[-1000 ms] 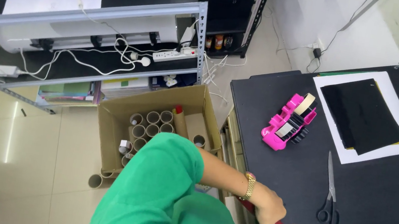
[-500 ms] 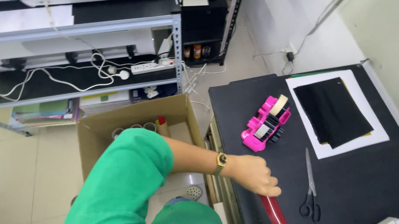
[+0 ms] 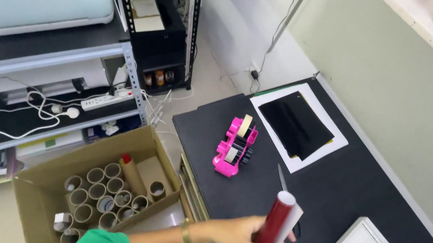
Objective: Rolling up vinyl sheets and organizing them into a storage box with cardboard tubes.
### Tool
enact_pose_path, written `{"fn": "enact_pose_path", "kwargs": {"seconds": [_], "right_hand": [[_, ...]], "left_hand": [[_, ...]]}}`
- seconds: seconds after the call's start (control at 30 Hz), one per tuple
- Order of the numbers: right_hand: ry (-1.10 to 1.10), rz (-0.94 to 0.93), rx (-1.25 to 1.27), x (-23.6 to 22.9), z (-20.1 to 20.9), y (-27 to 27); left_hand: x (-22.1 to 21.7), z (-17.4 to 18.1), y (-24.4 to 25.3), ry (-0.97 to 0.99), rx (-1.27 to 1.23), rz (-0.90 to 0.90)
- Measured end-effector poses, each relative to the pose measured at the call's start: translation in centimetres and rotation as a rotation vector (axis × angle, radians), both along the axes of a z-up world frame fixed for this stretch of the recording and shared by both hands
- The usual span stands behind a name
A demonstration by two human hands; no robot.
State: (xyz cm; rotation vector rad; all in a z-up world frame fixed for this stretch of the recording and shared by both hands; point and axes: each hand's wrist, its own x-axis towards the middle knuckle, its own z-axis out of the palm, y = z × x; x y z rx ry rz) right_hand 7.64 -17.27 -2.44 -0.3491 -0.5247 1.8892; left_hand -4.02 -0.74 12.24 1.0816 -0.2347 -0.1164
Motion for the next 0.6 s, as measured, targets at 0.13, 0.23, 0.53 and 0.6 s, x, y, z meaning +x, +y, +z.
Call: {"fn": "enact_pose_path", "kwargs": {"seconds": [0.13,0.23,0.53,0.6], "right_hand": [[-0.296,-0.148,-0.015,1.4,-1.3,1.6],[-1.127,-0.658,-0.186,1.3,1.3,1.9],[-1.459,-1.139,0.278,-5.1,15.2,3.6],[-1.554,-1.348,0.398,-5.4,15.2,3.8]], "left_hand": [[1.7,-1.6,-0.2,0.041,0.019,0.464],[2.7,-1.8,2.2,0.191,-0.03,0.978],[0.4,5.1,8.1,-0.063,-0.656,1.16],[0.4,5.3,9.4,0.014,-0.966,1.099]]}}
